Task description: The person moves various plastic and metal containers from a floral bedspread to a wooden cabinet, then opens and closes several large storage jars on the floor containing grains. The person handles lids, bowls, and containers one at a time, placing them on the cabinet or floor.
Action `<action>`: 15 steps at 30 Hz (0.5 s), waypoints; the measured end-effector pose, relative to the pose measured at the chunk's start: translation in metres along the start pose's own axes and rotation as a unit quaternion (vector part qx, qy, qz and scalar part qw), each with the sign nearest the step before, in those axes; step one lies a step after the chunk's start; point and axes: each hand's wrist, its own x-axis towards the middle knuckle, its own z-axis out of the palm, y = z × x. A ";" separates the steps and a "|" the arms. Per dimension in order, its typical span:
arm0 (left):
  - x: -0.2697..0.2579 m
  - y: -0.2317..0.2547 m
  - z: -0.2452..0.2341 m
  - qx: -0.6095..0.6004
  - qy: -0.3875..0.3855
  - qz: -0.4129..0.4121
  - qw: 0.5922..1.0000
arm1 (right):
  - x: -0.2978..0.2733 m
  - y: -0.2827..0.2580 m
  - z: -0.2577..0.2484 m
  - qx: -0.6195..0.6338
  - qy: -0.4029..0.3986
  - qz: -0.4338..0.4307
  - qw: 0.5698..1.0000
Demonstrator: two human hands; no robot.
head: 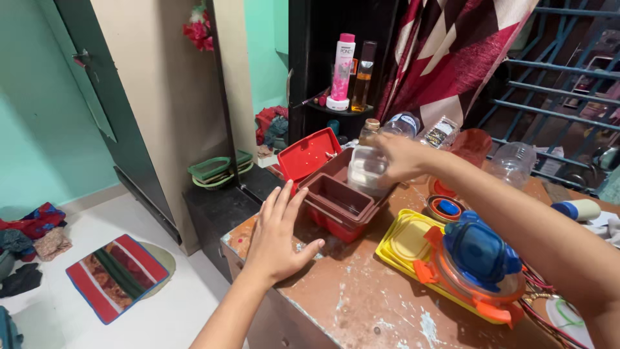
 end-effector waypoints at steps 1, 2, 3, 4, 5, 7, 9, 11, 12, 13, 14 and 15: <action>0.000 0.000 0.000 -0.001 -0.002 -0.001 1.000 | 0.001 0.000 0.000 -0.002 -0.002 -0.007 1.000; 0.000 0.000 0.000 -0.002 -0.003 -0.003 1.000 | 0.002 0.000 -0.001 -0.004 -0.004 -0.014 1.000; 0.001 0.000 0.000 -0.002 -0.004 -0.002 1.000 | 0.002 0.000 -0.001 -0.002 -0.009 0.015 1.000; 0.001 -0.001 0.001 -0.001 -0.005 -0.001 1.000 | 0.003 -0.001 -0.002 0.001 -0.015 0.044 0.999; 0.000 -0.001 0.001 -0.001 -0.005 -0.001 1.000 | 0.003 -0.002 -0.002 0.003 -0.021 0.072 0.997; 0.000 -0.001 0.000 -0.005 -0.003 0.003 1.000 | 0.004 -0.004 -0.002 0.017 -0.002 0.052 0.998; 0.000 -0.001 0.000 -0.008 -0.001 0.004 1.000 | 0.004 -0.004 -0.003 0.024 0.001 0.062 0.998; 0.000 -0.001 0.000 -0.010 0.000 0.002 1.000 | 0.005 -0.001 -0.004 0.024 -0.013 0.101 0.994; 0.001 -0.002 0.000 -0.011 -0.002 0.000 1.000 | 0.005 0.001 -0.004 0.025 -0.006 0.097 0.995; 0.001 -0.002 0.000 -0.012 -0.004 -0.003 1.000 | 0.006 0.003 -0.003 0.026 0.001 0.092 0.995; 0.001 -0.002 0.000 -0.013 -0.006 -0.006 1.000 | 0.006 0.005 -0.003 0.028 0.007 0.088 0.996; 0.000 -0.003 0.001 -0.015 -0.005 -0.005 1.000 | 0.006 0.006 -0.002 0.037 0.021 0.074 0.996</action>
